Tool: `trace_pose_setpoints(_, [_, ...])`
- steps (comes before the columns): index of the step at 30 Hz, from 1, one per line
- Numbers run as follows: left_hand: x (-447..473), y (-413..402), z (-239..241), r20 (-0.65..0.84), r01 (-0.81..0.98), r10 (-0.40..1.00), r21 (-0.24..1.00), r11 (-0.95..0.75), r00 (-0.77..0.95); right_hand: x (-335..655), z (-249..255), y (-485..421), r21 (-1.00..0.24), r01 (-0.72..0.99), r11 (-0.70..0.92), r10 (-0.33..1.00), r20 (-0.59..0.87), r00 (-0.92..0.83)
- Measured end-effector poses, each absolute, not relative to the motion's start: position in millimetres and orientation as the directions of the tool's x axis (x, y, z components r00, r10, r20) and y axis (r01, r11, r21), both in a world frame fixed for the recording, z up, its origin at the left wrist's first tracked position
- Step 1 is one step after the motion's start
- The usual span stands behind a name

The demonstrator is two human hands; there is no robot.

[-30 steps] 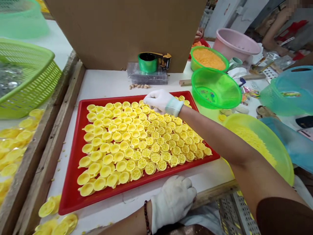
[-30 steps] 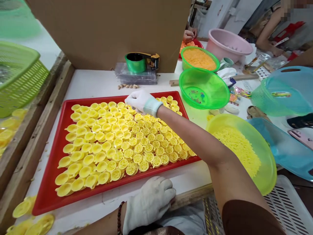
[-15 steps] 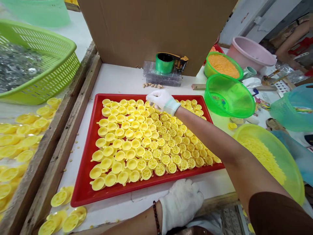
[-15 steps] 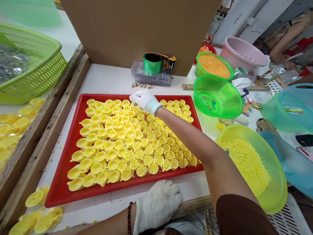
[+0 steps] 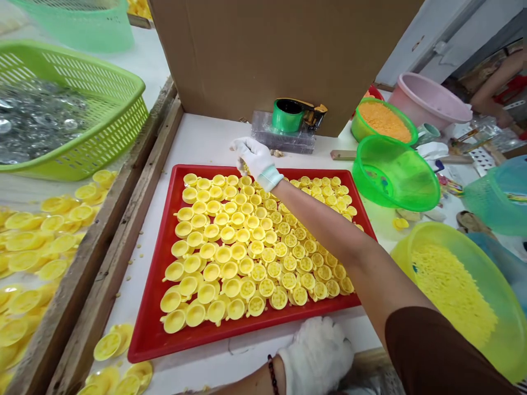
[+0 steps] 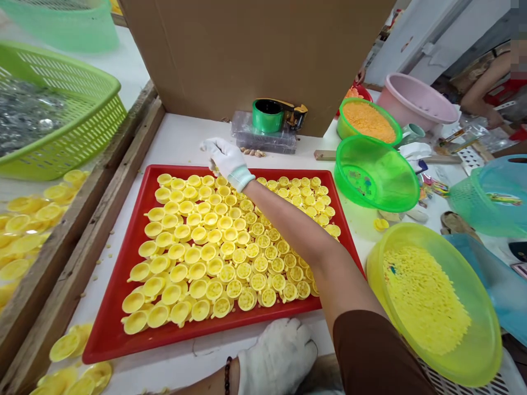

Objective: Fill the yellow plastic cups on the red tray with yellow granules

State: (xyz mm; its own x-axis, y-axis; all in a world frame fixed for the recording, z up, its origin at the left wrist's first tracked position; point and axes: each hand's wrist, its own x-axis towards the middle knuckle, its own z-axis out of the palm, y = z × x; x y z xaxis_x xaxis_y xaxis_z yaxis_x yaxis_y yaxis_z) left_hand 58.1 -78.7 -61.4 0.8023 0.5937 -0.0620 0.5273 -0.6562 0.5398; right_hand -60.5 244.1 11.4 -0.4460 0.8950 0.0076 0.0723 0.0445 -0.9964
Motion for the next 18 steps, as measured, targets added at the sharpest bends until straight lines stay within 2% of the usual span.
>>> trace_pose_setpoints(9, [62, -83, -68, -0.039, 0.511, 0.594, 0.556, -0.656, 0.804, -57, 17, 242, -0.997, -0.075, -0.029, 0.914, 0.004, -0.407])
trace_pose_setpoints(13, [57, -82, -66, 0.013, 0.485, 0.594, 0.561, -0.67, 0.805, -50, 13, 228, -0.997, -0.072, 0.019, 0.876, 0.052, -0.48])
trace_pose_setpoints(18, [45, -73, -45, -0.045, 0.465, 0.544, 0.578, -0.67, 0.838, -45, 5, 225, -0.999, -0.031, 0.04, 0.865, 0.05, -0.499])
